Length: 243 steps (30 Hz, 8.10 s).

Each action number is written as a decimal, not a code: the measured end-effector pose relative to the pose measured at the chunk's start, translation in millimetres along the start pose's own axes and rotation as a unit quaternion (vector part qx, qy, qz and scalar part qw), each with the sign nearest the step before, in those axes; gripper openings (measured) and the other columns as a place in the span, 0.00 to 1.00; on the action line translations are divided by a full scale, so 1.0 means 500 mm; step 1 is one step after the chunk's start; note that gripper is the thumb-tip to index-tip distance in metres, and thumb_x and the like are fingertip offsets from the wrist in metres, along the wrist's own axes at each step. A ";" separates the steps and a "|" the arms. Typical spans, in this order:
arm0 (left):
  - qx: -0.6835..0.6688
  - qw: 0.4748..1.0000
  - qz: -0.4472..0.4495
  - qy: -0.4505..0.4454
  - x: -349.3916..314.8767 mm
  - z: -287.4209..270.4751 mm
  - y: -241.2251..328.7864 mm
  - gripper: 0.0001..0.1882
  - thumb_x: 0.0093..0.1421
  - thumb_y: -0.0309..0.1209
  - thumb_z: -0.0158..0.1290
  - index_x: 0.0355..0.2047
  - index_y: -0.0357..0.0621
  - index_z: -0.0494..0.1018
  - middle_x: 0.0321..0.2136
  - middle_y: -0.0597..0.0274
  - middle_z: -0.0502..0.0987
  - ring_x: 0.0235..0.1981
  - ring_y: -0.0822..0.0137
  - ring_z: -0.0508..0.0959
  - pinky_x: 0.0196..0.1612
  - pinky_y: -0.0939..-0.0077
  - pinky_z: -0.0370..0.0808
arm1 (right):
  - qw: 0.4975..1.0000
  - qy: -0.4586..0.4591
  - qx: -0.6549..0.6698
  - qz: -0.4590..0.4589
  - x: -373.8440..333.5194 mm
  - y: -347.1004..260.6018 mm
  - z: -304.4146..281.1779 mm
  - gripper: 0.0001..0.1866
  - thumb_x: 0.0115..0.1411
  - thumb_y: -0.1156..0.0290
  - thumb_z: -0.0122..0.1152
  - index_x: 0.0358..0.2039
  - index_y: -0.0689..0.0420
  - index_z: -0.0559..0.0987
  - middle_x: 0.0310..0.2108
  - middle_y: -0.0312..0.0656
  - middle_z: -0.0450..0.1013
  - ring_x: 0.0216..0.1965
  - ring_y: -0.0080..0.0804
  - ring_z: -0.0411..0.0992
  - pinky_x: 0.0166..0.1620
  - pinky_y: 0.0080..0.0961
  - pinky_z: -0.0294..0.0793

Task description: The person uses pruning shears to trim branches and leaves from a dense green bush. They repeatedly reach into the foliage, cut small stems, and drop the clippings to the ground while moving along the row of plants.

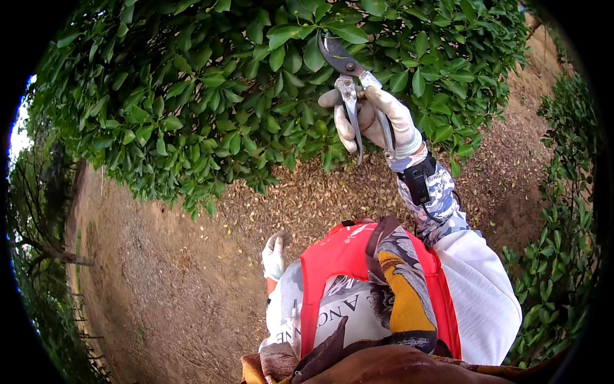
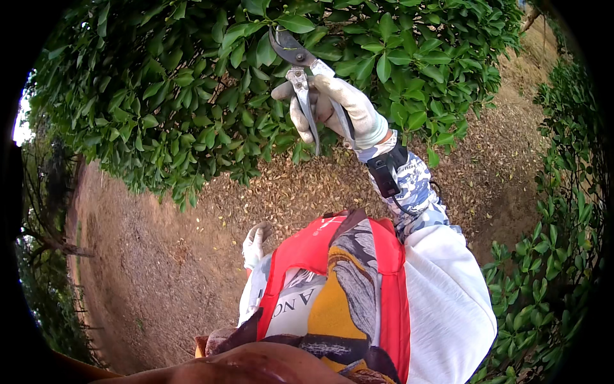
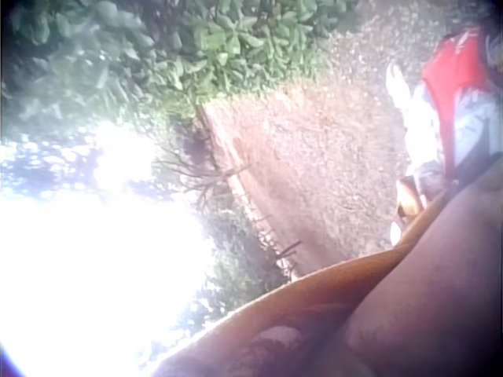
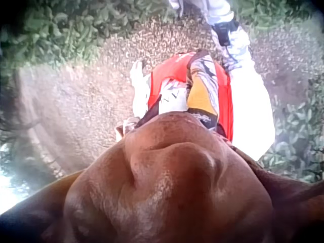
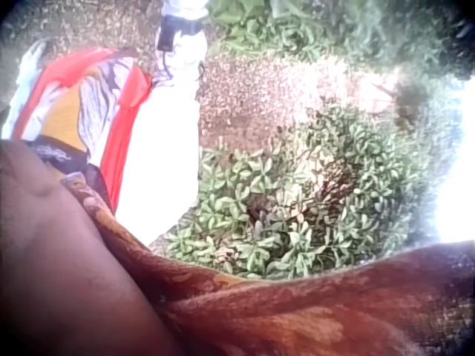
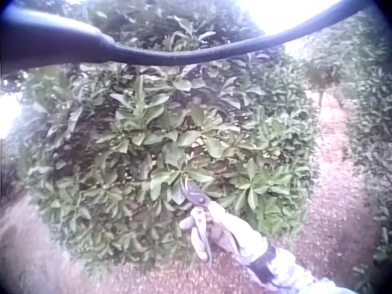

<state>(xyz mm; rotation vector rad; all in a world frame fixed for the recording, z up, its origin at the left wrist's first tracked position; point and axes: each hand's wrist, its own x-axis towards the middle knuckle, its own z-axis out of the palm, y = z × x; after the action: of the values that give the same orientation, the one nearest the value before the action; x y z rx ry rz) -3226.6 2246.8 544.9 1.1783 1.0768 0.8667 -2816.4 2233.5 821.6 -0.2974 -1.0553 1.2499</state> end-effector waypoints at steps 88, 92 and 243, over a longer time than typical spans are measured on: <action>0.019 0.999 -0.025 -0.033 0.062 -0.102 -0.047 0.17 0.72 0.34 0.49 0.54 0.34 0.74 0.46 0.55 0.81 0.46 0.65 0.80 0.53 0.69 0.76 | 0.992 0.079 -0.087 0.044 0.040 0.034 0.122 0.43 0.69 0.41 0.43 0.59 0.78 0.66 0.27 0.51 0.74 0.23 0.39 0.73 0.29 0.32 0.74; 0.016 0.999 -0.028 -0.036 0.075 -0.126 -0.044 0.18 0.72 0.35 0.49 0.54 0.35 0.74 0.45 0.57 0.81 0.46 0.66 0.80 0.52 0.70 0.76 | 0.995 0.079 -0.057 0.033 0.051 0.056 0.134 0.44 0.69 0.41 0.43 0.59 0.78 0.66 0.27 0.51 0.74 0.23 0.40 0.73 0.28 0.32 0.74; 0.002 0.999 0.018 0.032 -0.079 -0.220 -0.002 0.17 0.72 0.36 0.50 0.52 0.35 0.76 0.44 0.55 0.82 0.43 0.65 0.82 0.49 0.70 0.78 | 0.959 0.004 -0.276 0.068 0.226 -0.015 0.328 0.34 0.72 0.45 0.43 0.56 0.67 0.74 0.31 0.43 0.79 0.30 0.31 0.79 0.37 0.27 0.79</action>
<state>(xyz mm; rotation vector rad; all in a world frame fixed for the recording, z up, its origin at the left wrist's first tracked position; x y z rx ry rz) -3343.2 2240.0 547.1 1.1831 1.1130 0.9358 -2945.7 2273.2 967.9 -0.8125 -1.3856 1.0510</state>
